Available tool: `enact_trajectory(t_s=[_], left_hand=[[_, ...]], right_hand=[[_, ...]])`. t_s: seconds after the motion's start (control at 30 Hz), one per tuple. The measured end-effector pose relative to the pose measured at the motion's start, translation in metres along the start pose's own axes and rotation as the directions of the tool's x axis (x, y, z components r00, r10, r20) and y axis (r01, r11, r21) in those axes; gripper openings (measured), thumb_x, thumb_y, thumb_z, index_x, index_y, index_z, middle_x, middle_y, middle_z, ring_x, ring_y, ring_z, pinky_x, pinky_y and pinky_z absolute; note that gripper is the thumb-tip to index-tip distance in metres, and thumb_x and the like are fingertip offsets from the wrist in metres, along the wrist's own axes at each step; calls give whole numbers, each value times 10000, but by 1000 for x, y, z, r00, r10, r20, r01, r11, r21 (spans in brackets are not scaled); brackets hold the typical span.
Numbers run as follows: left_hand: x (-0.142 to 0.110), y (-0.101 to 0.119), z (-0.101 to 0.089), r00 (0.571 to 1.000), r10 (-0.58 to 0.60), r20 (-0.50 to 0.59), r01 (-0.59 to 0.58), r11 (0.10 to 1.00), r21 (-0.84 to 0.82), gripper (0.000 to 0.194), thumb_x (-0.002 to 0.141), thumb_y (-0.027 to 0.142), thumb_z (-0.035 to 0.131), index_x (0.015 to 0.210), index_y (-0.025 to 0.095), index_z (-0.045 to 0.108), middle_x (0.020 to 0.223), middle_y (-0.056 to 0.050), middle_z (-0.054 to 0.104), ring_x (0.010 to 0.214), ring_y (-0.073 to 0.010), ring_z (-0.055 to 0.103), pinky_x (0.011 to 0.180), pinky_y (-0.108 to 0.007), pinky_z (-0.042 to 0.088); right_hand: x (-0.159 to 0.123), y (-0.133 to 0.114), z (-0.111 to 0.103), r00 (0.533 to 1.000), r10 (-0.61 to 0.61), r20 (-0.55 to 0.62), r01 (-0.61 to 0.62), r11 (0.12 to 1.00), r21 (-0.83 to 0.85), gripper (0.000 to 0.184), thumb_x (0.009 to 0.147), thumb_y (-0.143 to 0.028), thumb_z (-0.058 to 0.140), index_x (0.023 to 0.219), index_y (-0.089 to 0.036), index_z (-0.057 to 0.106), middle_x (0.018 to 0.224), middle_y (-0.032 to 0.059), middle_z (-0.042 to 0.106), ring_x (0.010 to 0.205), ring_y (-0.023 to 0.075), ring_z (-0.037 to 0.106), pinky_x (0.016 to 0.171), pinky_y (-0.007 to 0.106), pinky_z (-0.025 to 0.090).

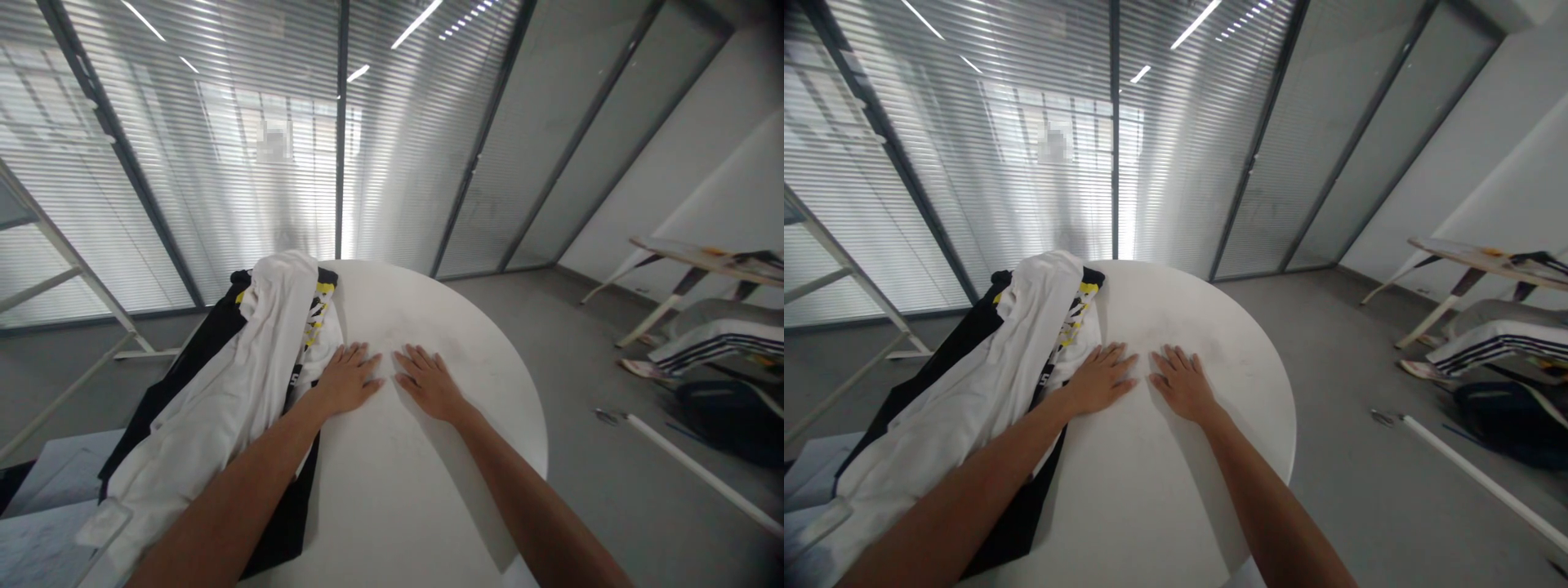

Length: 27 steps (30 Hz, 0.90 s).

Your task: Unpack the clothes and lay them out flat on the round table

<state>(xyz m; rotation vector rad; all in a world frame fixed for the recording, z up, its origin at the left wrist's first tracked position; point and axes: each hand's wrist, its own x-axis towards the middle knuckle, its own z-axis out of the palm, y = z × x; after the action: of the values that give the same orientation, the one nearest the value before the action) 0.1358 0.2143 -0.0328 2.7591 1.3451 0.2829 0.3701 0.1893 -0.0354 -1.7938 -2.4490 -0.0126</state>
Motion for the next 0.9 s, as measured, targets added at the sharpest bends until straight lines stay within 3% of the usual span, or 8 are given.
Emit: enact_trajectory(t_s=[0.9], left_hand=[[0,1,-3,1000,5,7,-5,1000,-12,659,944,614,216,1485,263,352,1568,-130,281,1446,-281,247,1154,-505,179]], right_hand=[[-1,1,1,1000,0,-11,-1,1000,-21,573,981,-550,226,1502,-324,297,1583,37,234,1450,283,221,1135,527,194]])
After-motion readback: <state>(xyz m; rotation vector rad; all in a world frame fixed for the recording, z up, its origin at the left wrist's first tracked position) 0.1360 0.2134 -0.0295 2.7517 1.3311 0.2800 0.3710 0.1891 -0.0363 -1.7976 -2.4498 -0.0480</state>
